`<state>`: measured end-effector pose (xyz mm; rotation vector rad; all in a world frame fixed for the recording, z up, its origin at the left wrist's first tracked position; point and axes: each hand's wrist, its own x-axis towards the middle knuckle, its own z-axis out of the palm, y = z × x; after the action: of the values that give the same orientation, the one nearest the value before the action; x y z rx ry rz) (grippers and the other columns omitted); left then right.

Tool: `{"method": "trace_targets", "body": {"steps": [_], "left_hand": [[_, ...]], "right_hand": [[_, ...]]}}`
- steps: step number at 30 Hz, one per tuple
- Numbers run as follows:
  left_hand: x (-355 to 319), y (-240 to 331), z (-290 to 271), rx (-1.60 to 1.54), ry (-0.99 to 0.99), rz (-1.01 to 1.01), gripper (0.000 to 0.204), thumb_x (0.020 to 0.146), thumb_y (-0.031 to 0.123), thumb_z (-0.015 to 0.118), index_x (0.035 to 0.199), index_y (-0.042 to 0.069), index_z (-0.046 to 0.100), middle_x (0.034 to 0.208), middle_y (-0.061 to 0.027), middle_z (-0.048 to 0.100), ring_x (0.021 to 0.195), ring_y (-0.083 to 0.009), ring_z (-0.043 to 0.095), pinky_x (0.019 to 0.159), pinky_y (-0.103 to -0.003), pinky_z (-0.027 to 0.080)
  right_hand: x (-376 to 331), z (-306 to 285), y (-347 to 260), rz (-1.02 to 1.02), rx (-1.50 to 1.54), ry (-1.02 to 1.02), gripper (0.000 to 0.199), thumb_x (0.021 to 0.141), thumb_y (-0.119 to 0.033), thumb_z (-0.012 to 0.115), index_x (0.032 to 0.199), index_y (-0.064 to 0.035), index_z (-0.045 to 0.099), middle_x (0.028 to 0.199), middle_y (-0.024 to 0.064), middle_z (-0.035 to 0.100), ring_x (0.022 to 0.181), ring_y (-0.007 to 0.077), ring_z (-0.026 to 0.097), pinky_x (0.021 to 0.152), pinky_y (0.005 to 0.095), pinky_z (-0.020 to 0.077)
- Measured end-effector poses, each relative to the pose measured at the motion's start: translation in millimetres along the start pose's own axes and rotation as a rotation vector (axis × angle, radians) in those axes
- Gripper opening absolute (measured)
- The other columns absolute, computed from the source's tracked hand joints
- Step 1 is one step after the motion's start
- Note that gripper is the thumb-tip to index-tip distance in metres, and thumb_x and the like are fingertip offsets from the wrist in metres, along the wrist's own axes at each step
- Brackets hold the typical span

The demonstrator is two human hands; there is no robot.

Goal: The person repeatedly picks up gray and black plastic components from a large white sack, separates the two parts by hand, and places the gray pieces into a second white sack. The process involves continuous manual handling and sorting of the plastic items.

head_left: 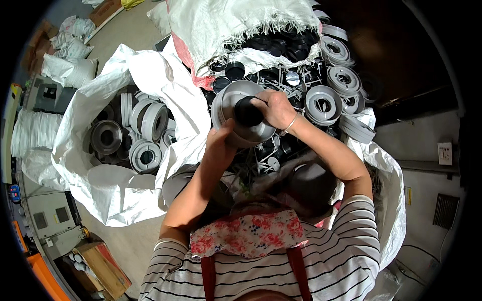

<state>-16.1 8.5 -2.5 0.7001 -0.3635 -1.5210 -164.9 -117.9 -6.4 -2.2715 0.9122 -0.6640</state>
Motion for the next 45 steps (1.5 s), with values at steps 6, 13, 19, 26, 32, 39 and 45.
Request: {"method": "trace_targets", "body": {"steps": [6, 13, 19, 26, 32, 39, 45], "left_hand": [[-28.5, 4.7, -12.5, 0.345, -0.097, 0.02, 0.042, 0.086, 0.02, 0.056, 0.119, -0.004, 0.05, 0.116, -0.0144, 0.057, 0.101, -0.0254, 0.06, 0.088, -0.04, 0.049], [-64.1, 39.8, 11.8, 0.41, -0.043, -0.213, 0.05, 0.078, 0.027, 0.07, 0.115, -0.003, 0.053, 0.104, -0.0093, 0.06, 0.093, -0.0203, 0.059, 0.081, -0.034, 0.05], [-70.2, 40.3, 4.2, 0.474, -0.069, -0.286, 0.049, 0.079, 0.027, 0.069, 0.114, -0.003, 0.054, 0.105, -0.0094, 0.06, 0.093, -0.0193, 0.059, 0.082, -0.033, 0.05], [-74.0, 39.8, -18.5, 0.578, -0.056, -0.418, 0.043, 0.085, 0.02, 0.06, 0.118, -0.006, 0.052, 0.11, -0.0131, 0.06, 0.096, -0.0219, 0.06, 0.084, -0.035, 0.05], [-74.3, 44.5, -2.7, 0.453, 0.054, -0.523, 0.045, 0.088, 0.021, 0.051, 0.125, -0.006, 0.047, 0.117, -0.0165, 0.055, 0.103, -0.0254, 0.057, 0.086, -0.035, 0.049], [-79.2, 30.2, -3.3, 0.377, 0.107, -0.446, 0.05, 0.087, 0.025, 0.054, 0.127, -0.003, 0.045, 0.116, -0.013, 0.056, 0.103, -0.0219, 0.057, 0.088, -0.035, 0.048], [-81.0, 11.5, -9.8, 0.454, -0.029, -0.136, 0.046, 0.086, 0.022, 0.056, 0.124, -0.003, 0.047, 0.115, -0.0092, 0.056, 0.101, -0.0169, 0.056, 0.088, -0.032, 0.045]], "right_hand": [[-29.2, -9.8, -42.9, -0.114, -0.077, -0.136, 0.063, 0.063, -0.03, 0.077, 0.113, -0.0036, 0.049, 0.112, 0.0197, 0.049, 0.103, 0.0355, 0.052, 0.082, 0.0375, 0.0475], [-52.9, -28.0, -70.3, -0.588, -0.241, -0.177, 0.048, 0.06, -0.023, 0.07, 0.1, -0.0026, 0.053, 0.102, 0.0113, 0.047, 0.082, 0.0286, 0.049, 0.074, 0.0358, 0.0477], [-71.2, -14.6, -67.3, -0.941, -0.588, -0.214, 0.037, 0.063, -0.011, 0.061, 0.097, 0.0033, 0.058, 0.098, 0.0127, 0.055, 0.09, 0.0276, 0.054, 0.077, 0.0359, 0.0488], [-87.9, 0.1, -81.6, -0.832, -0.187, -0.205, 0.027, 0.068, -0.01, 0.058, 0.093, -0.0002, 0.06, 0.097, 0.01, 0.054, 0.09, 0.0266, 0.056, 0.071, 0.0314, 0.0522], [-97.5, 8.4, -80.3, -0.78, -0.357, -0.182, 0.039, 0.068, -0.011, 0.061, 0.106, -0.0016, 0.057, 0.104, 0.0102, 0.054, 0.095, 0.0299, 0.053, 0.081, 0.0328, 0.0489], [-94.4, 14.5, -70.5, -0.342, -0.013, -0.191, 0.063, 0.057, -0.02, 0.073, 0.113, 0.0002, 0.054, 0.107, 0.0162, 0.055, 0.099, 0.0354, 0.052, 0.089, 0.0393, 0.0437], [-96.3, 32.0, -52.8, 0.145, 0.604, -0.038, 0.053, 0.064, -0.011, 0.076, 0.11, 0.003, 0.053, 0.103, 0.0144, 0.061, 0.099, 0.0219, 0.059, 0.084, 0.033, 0.0477]]}}
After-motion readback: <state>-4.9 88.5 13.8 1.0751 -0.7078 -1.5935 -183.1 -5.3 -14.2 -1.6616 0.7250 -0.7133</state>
